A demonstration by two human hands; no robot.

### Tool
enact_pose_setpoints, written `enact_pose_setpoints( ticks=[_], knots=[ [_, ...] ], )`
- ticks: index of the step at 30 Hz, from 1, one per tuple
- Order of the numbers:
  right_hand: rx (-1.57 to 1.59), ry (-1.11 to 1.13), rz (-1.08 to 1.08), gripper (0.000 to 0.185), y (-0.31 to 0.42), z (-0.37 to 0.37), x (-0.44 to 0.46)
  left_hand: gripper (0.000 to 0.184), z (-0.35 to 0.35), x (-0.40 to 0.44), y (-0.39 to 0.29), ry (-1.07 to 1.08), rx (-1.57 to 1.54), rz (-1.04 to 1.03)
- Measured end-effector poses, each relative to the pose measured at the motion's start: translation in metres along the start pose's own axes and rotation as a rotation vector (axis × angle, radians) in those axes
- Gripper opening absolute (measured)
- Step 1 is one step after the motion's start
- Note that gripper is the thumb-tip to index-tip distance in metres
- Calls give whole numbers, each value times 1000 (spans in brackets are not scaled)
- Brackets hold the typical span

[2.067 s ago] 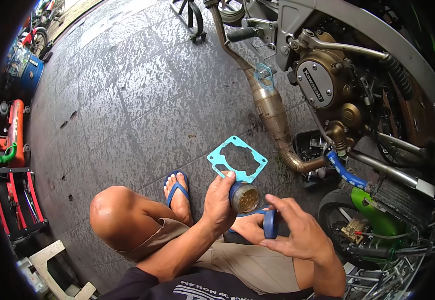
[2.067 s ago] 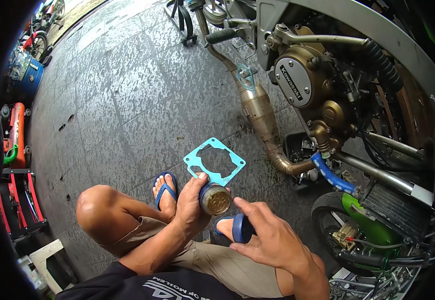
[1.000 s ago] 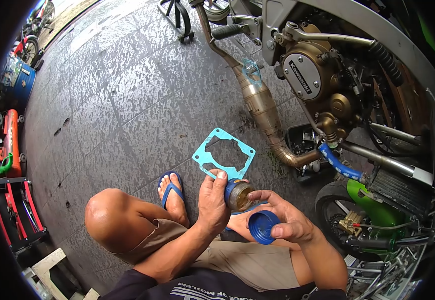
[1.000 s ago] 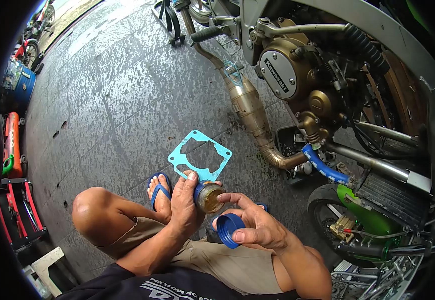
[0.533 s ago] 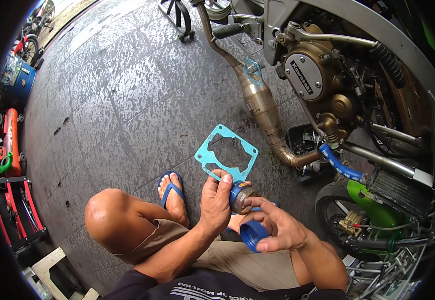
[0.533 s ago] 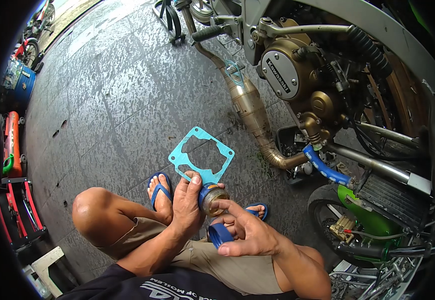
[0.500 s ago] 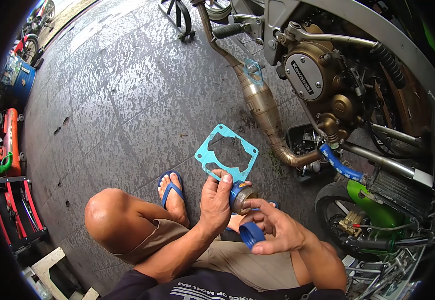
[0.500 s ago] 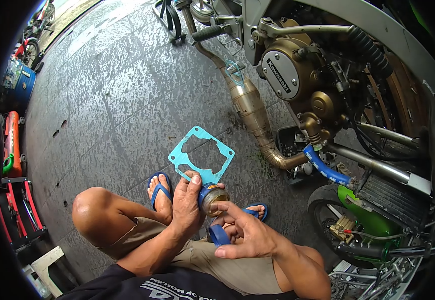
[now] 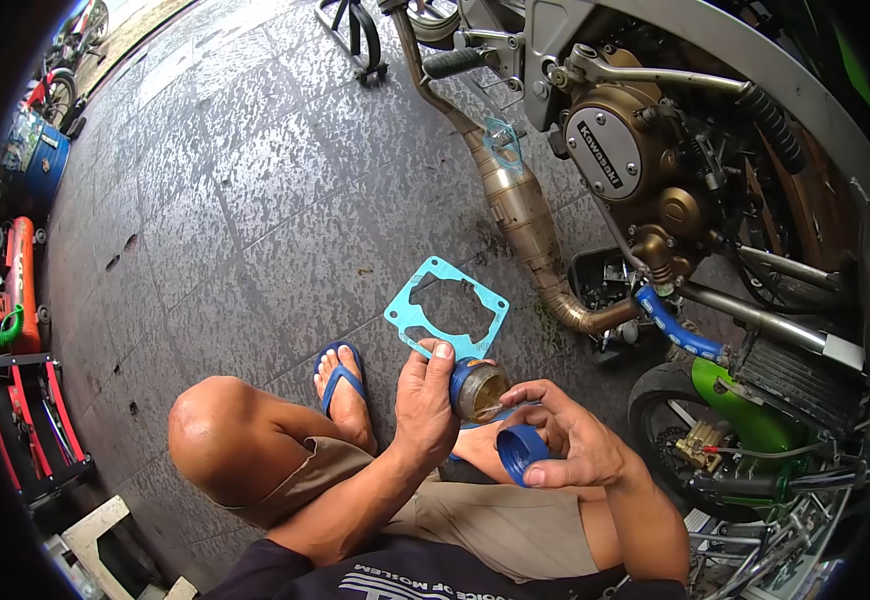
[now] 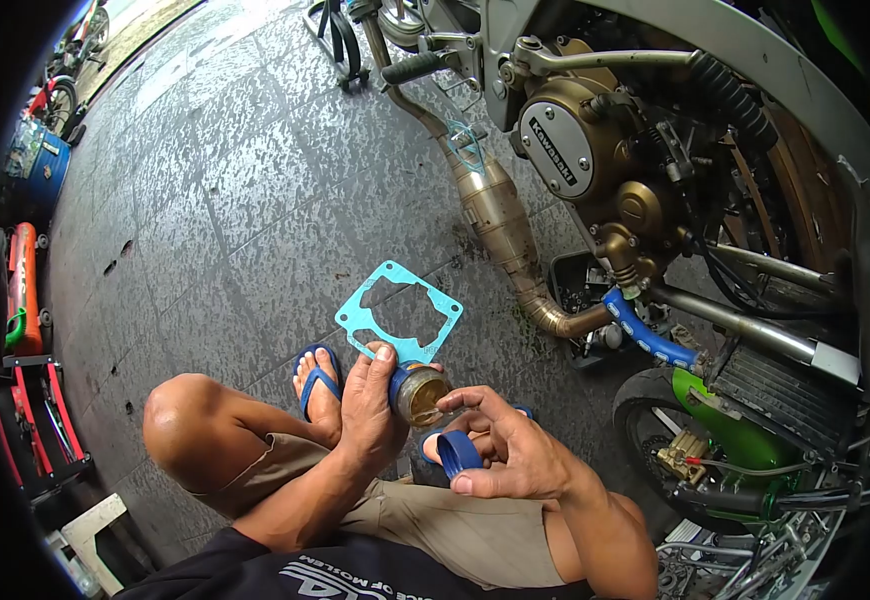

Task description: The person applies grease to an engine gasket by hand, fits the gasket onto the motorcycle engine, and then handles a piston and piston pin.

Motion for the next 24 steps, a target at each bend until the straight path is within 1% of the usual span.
enact_pose_setpoints(
  ticks=[4, 6, 7, 9, 10, 12, 13, 14, 16, 17, 19, 20, 22, 24],
  knots=[
    [-55, 14, -51, 80, -7, 7, -2, 21, 1, 0, -2, 2, 13, -11],
    [-261, 4, -118, 80, -8, 11, -2, 21, -1, -1, -3, 7, -5, -25],
    [-262, 3, -118, 80, -6, 11, -1, 21, -1, -1, -4, 8, -6, -25],
    [-671, -172, -275, 84, -3, 31, -5, 20, 0, -2, -4, -9, -44, -28],
    [-672, -173, -276, 84, -4, 29, -4, 20, 0, -2, -4, -9, -46, -29],
    [-764, -432, -134, 85, 17, 39, -8, 19, 1, -2, -5, -1, -33, -37],
    [-755, -481, -136, 92, 21, 37, -9, 19, 1, -2, -4, -1, -34, -38],
    [-756, -479, -136, 92, 17, 34, -6, 18, 2, -2, -4, -2, -21, -49],
    [-766, -484, 281, 101, 35, 17, -6, 18, 3, -3, -3, -6, -8, -63],
    [-765, -484, 281, 101, 30, 15, -4, 18, 3, -3, -3, -7, 37, -62],
    [-847, -479, 338, 113, 28, 7, -1, 18, 3, -5, 1, -4, 83, -59],
    [-846, -482, 338, 113, 23, 6, 2, 18, 3, -7, 1, -4, 144, -71],
    [-753, -502, 366, 118, 14, 8, 5, 18, 0, -11, 2, -2, 207, -82],
    [-745, -502, 360, 121, 4, 9, 8, 17, 0, -17, -5, -50, 205, -156]
  ],
)
Point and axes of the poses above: each hand's wrist, its own x-axis towards the middle knuckle, its own z-axis out of the back of the hand, y = z × x, the point moved 10 cm from there along x, towards the middle knuckle, and after that the axes turned 9 degrees about y, right-handed, at the moved point
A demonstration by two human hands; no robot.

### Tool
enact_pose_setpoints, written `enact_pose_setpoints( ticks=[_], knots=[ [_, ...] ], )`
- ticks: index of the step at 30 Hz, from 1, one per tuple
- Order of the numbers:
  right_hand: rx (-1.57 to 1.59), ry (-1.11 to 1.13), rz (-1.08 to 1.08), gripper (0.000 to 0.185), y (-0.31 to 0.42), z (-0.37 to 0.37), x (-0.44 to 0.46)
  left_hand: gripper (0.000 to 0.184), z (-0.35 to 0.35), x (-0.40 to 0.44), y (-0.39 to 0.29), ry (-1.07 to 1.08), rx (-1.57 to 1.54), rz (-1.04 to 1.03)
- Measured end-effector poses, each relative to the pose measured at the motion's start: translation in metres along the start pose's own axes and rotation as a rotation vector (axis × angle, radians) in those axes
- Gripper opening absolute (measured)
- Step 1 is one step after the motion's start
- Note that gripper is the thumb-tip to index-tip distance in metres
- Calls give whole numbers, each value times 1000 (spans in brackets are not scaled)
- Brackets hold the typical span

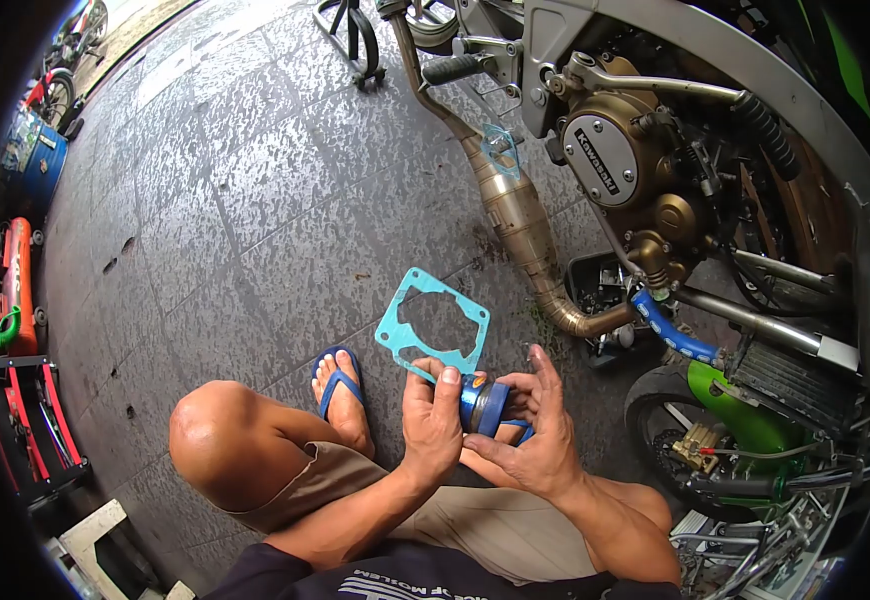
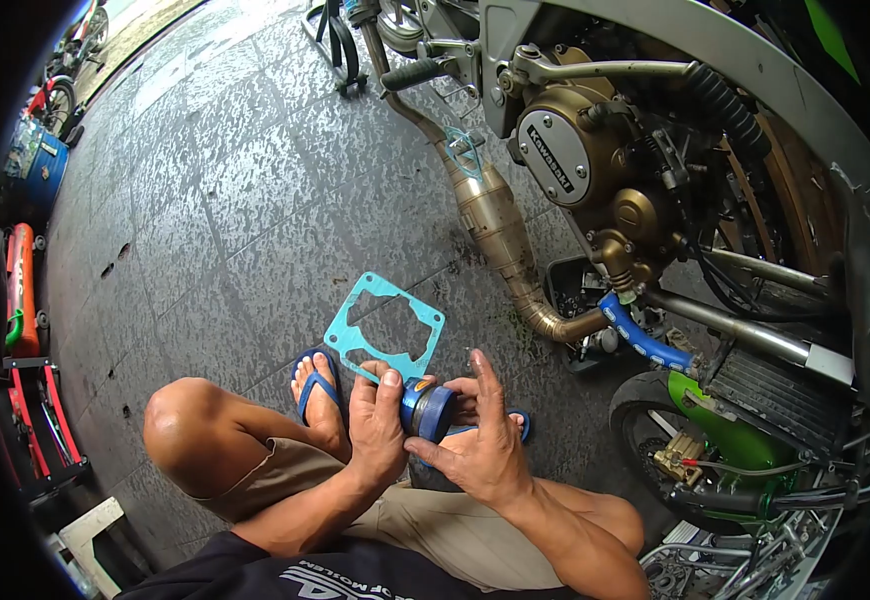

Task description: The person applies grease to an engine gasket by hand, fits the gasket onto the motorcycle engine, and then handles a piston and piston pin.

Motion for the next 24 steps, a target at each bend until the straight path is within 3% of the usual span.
enact_pose_setpoints(
  ticks=[3, 5, 10, 12, 16, 21, 24],
  knots=[
    [142, -4, -15, 122, -15, -11, -5, 16, 4, -5, 0, 4, 35, -33],
    [436, -38, -53, 119, -32, -21, -9, 14, 5, -7, 0, 8, 89, -72],
    [477, -207, -237, 108, -82, -29, -7, 20, 35, 9, -9, -185, 430, -180],
    [43, -335, -453, 108, -147, -24, -6, 20, 48, 15, -14, -284, 437, -194],
    [-298, -265, -757, 110, -215, -35, 6, 18, 45, 12, -7, -275, 262, -150],
    [-432, -281, -669, 115, -254, -43, 30, 14, 49, 9, -15, -229, 271, -182],
    [-551, -237, -522, 111, -233, -35, 40, 12, 45, 10, -24, -268, 324, -176]
  ],
)
Point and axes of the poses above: each hand's wrist, its own x-axis towards the middle knuckle, its own z-axis out of the back of the hand, y = z × x, the point moved 10 cm from there along x, towards the middle knuckle, and after that the axes turned 9 degrees about y, right-handed, at the moved point
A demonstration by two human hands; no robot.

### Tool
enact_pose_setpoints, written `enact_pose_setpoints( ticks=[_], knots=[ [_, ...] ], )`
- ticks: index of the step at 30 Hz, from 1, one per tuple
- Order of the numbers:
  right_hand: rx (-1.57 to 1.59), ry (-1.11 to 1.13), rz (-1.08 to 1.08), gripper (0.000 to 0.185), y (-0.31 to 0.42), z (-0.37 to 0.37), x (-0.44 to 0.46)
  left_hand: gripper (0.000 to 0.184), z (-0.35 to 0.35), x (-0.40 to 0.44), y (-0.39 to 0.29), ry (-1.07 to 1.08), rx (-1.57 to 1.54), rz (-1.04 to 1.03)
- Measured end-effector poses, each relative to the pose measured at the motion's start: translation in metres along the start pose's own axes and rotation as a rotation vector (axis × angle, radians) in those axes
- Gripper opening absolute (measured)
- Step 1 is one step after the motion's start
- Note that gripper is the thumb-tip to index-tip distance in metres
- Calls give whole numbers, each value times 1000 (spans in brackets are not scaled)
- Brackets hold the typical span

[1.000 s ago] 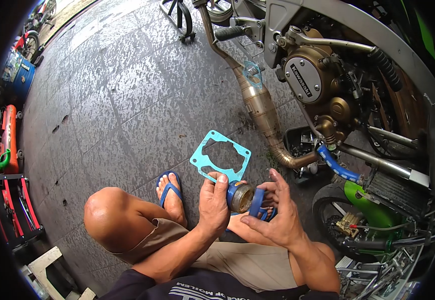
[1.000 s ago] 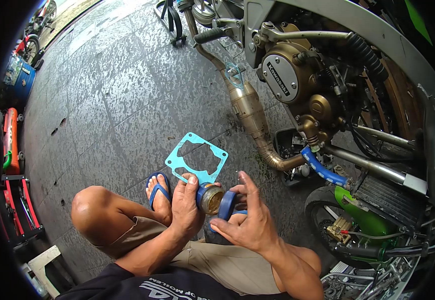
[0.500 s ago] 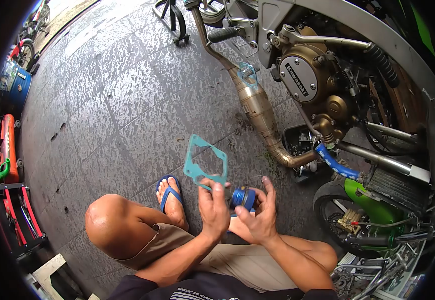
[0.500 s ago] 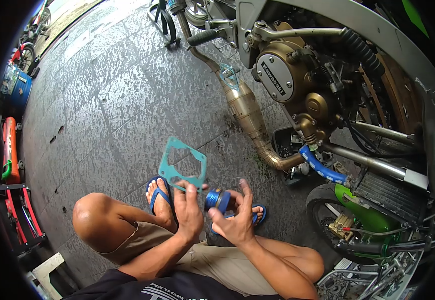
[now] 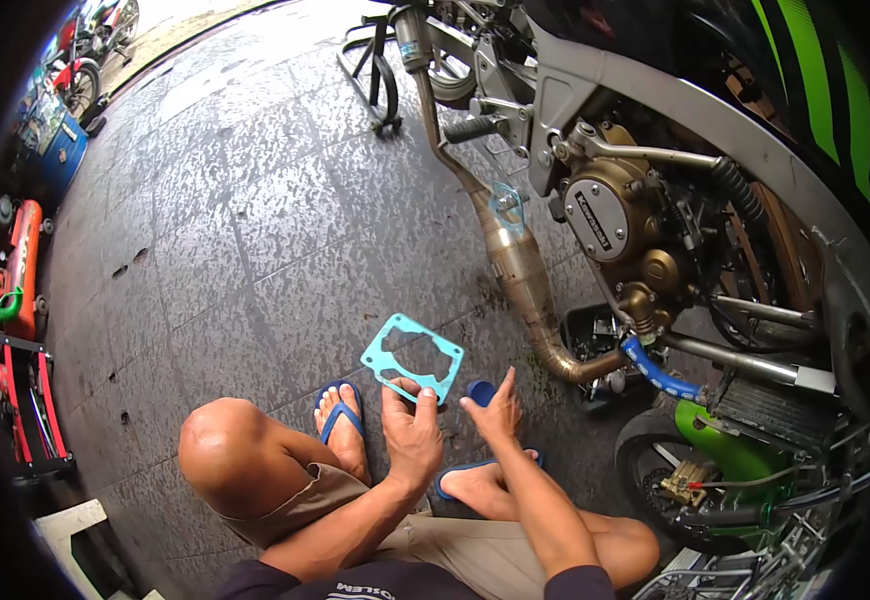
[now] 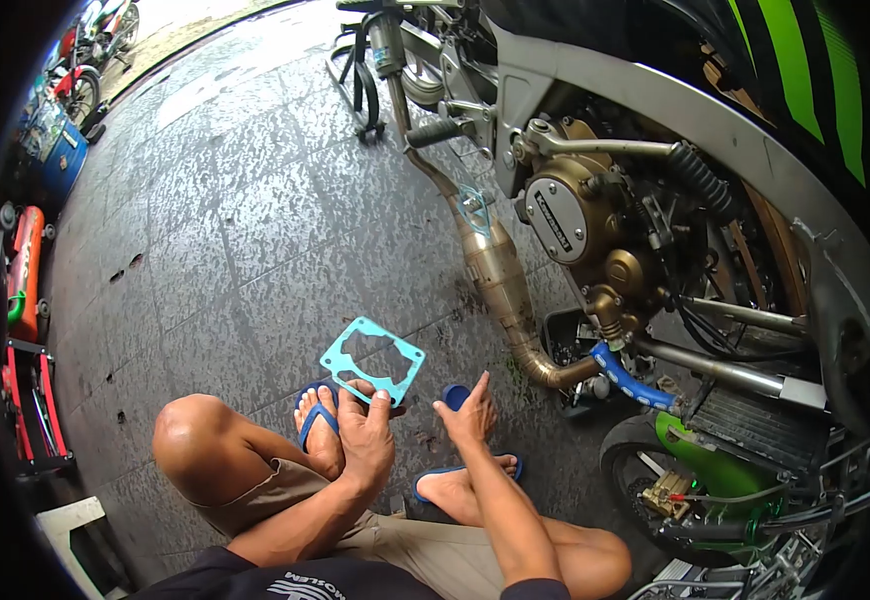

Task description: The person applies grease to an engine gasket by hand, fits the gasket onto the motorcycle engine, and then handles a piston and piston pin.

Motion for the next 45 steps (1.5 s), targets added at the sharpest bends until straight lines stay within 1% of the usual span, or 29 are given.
enact_pose_setpoints(
  ticks=[1, 2, 3, 4, 5, 6, 8, 9, 11, 12, 14, 16, 17, 18, 20, 22, 24, 27, 34, 37, 39, 42, 43, 44, 45],
  knots=[
    [126, 25, 78, 106, 4, 9, 5, 12, -1, 1, 2, 23, 16, -1],
    [152, -68, 216, 91, 14, 31, 7, 12, -1, 1, 3, 46, 34, 4],
    [199, -122, 297, 67, 20, 53, 9, 16, -5, 0, 6, 88, -10, 27],
    [205, -138, 324, 43, 26, 78, 10, 16, -5, -2, 3, 91, -2, 33],
    [267, -128, 292, 29, 28, 101, 11, 17, -10, -4, -1, 110, -46, 49],
    [243, -166, 305, 21, 32, 126, 9, 17, -15, -5, -5, 131, -94, 65],
    [421, -93, 260, 18, 39, 163, -1, 18, -20, -8, -8, 145, -125, 91],
    [415, -97, 256, 18, 45, 181, -14, 20, -23, -9, -6, 171, -165, 104],
    [667, 62, 199, 16, 53, 194, -36, 24, -28, -11, -4, 194, -242, 134],
    [659, 66, 197, 16, 59, 202, -49, 24, -27, -11, -4, 189, -248, 139],
    [869, 147, 250, 13, 75, 201, -76, 27, -33, -14, 4, 238, -378, 203],
    [1104, 215, 215, 14, 95, 189, -97, 29, -39, -19, 2, 235, -426, 227],
    [1117, 210, 215, 17, 97, 177, -100, 31, -43, -22, 1, 234, -471, 245],
    [1183, 279, 120, 16, 95, 159, -103, 31, -45, -24, 0, 233, -464, 251],
    [1203, 342, 32, 16, 97, 137, -108, 27, -49, -26, -11, 236, -463, 169],
    [1247, 355, -3, 18, 103, 133, -111, 27, -49, -27, -9, 232, -456, 167],
    [1337, 349, 42, 20, 109, 135, -110, 25, -47, -29, -8, 211, -436, 199],
    [1389, 333, 48, 20, 109, 133, -111, 22, -47, -32, -3, 231, -433, 221],
    [1380, 350, 52, 13, 120, 135, -111, 16, -51, -39, -2, 232, -441, 248],
    [1383, 345, 29, 11, 113, 138, -107, 15, -52, -39, -7, 281, -399, 216],
    [1352, 278, 75, 15, 102, 142, -97, 15, -54, -38, -14, 317, -339, 199],
    [1328, 213, 29, 14, 88, 154, -84, 16, -54, -40, -13, 335, -311, 212],
    [1329, 183, 46, 13, 87, 160, -81, 16, -54, -40, -12, 340, -310, 213],
    [1330, 179, 47, 13, 88, 161, -81, 18, -53, -39, -9, 339, -321, 214],
    [1363, 123, 46, 13, 85, 166, -80, 20, -53, -39, -8, 337, -333, 215]
  ],
)
Point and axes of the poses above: each hand's wrist, its own x-axis towards the middle knuckle, its own z-axis out of the back of the hand, y = z × x, the point moved 10 cm from there along x, towards the middle knuckle, and after that the axes turned 9 degrees about y, right-handed, at the moved point
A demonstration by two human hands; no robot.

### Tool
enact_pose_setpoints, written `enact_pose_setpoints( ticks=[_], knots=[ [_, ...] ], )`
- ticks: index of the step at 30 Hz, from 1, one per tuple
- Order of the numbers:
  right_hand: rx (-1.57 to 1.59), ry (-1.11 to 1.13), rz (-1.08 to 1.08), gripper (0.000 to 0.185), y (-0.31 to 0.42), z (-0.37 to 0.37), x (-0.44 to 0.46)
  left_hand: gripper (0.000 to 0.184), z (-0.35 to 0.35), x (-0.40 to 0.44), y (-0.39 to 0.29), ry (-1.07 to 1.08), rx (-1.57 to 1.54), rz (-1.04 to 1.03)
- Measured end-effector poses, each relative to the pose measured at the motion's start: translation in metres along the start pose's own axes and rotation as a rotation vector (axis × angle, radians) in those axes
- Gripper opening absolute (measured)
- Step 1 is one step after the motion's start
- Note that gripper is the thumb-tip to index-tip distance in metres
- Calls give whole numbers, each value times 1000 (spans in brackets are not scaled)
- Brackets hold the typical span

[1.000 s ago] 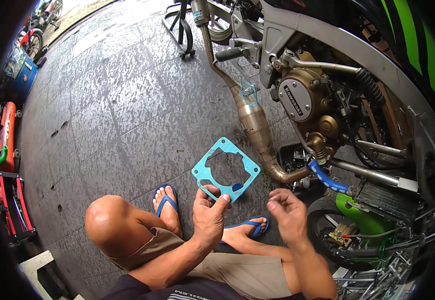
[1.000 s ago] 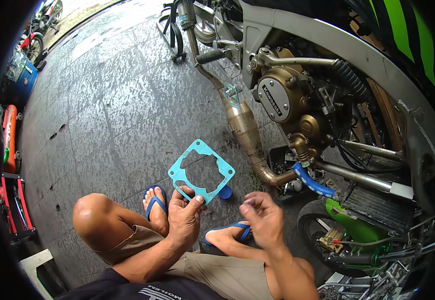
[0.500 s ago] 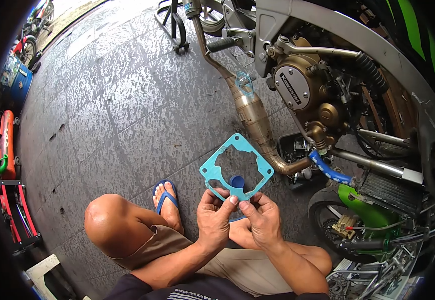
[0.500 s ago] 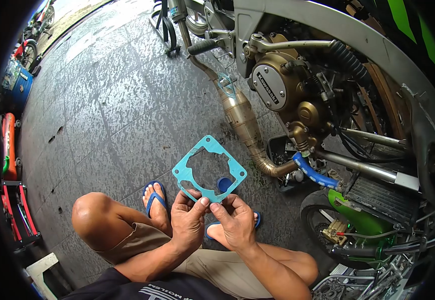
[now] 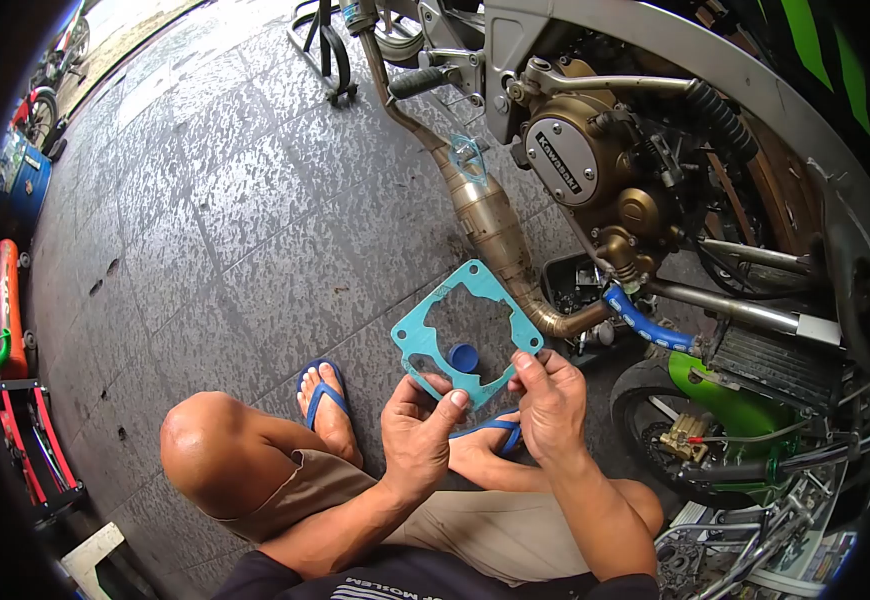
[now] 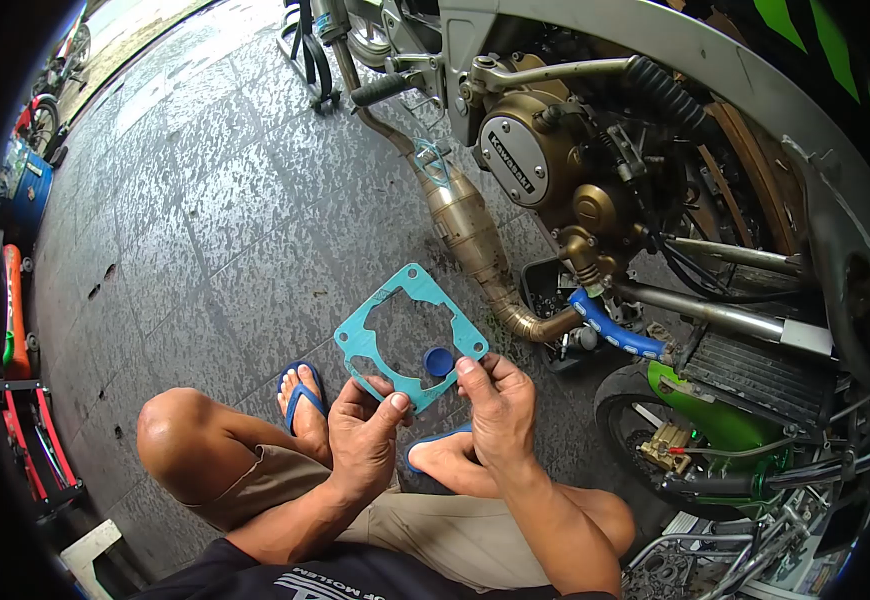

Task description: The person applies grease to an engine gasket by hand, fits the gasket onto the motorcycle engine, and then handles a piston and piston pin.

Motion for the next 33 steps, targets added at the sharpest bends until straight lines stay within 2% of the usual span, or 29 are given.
enact_pose_setpoints(
  ticks=[5, 7, 9, 13, 17, 19, 25, 31, 33],
  knots=[
    [5, -59, 49, 18, -2, 2, -13, 20, 3, 1, -2, -28, -33, -15],
    [-45, 9, -5, 14, -10, -16, -22, 20, 3, 2, -3, -36, -31, -27],
    [82, 161, -122, 14, -23, -44, -30, 17, 0, 2, -5, -36, -51, -45],
    [-56, 168, -166, 13, -21, -33, -24, 17, -3, 0, -4, -7, -23, -23],
    [-41, 108, -152, 11, -3, -18, -11, 20, -4, 1, -4, 41, 49, 10],
    [-43, 87, -75, 7, 1, 1, 4, 23, -6, 0, -3, 58, 80, 33],
    [-12, 122, -34, 15, 20, 12, 17, 24, -8, 3, -9, 97, 83, 89],
    [-204, 167, -47, 16, 31, 16, 28, 19, -16, 6, -19, 207, 136, 123],
    [-210, 152, 39, 22, 41, 18, 33, 19, -17, 8, -20, 232, 155, 117]
  ],
)
Point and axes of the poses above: each hand's wrist, its own x-axis towards the middle knuckle, its own z-axis out of the back of the hand, y = z × x, the point moved 10 cm from there along x, towards the middle knuckle, and after that the axes turned 9 degrees about y, right-handed, at the moved point
